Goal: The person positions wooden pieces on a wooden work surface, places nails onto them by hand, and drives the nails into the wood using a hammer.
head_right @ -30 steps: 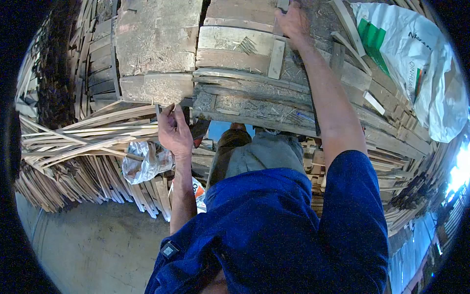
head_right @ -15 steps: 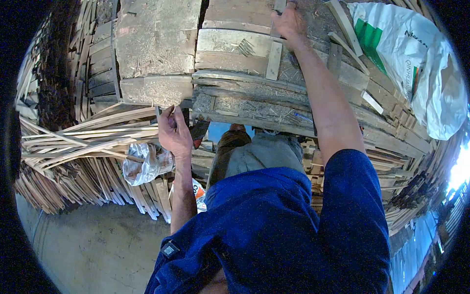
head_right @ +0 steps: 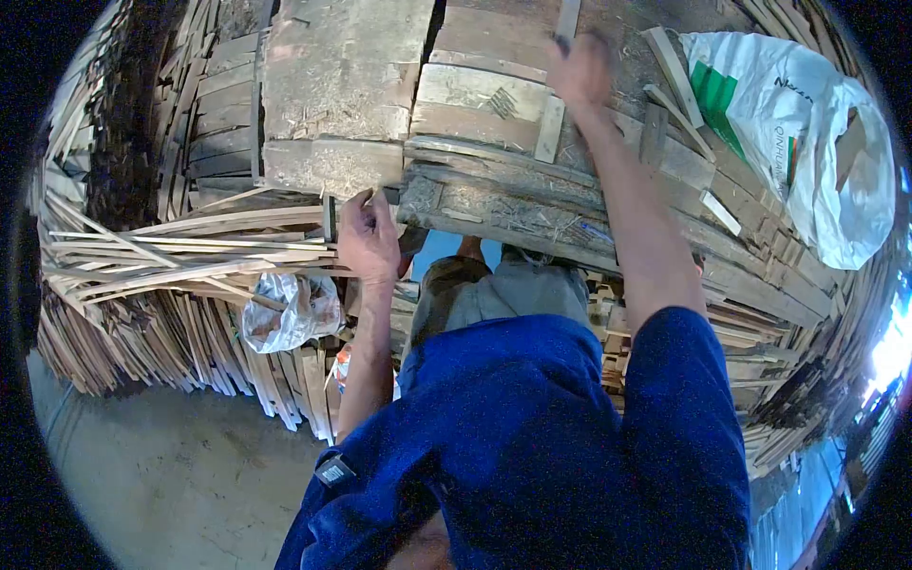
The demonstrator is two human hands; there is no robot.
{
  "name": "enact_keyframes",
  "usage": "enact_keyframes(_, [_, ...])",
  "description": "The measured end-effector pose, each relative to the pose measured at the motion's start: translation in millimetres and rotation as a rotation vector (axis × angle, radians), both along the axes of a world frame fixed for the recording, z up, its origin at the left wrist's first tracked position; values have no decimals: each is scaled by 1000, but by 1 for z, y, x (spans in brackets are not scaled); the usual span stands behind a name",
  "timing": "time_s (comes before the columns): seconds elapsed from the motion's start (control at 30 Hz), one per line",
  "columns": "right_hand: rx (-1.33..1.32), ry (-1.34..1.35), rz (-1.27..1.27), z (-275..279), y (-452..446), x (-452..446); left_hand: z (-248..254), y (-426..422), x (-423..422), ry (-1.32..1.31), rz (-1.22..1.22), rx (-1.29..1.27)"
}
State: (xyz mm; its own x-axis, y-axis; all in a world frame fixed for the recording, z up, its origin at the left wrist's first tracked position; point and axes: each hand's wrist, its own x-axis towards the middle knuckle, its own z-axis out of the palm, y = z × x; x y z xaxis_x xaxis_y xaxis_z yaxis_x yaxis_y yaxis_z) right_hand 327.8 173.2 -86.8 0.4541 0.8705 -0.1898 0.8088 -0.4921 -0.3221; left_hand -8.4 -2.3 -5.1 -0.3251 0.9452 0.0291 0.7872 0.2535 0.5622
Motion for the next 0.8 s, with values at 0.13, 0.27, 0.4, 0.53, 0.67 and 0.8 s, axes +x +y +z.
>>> enact_keyframes(0.13, [199, -56, 389, -16, -67, -72, 5, 2, 2, 9, -41, 2])
enact_keyframes(0.27, [244, -49, 513, -32, -83, -77, 2, -2, -3, 33, -95, -11])
enact_keyframes(0.4, [-72, 328, 304, -10, -62, -35, 0, -3, -6, 42, -148, -22])
enact_keyframes(0.53, [-166, 918, 50, 37, -105, -15, 0, -4, -6, 26, -182, -29])
enact_keyframes(0.67, [-47, 1388, -278, 67, -181, -42, 10, -1, -11, -7, -278, -148])
enact_keyframes(0.8, [-50, 659, -66, 35, -242, -54, 11, -1, -14, -3, -381, -243])
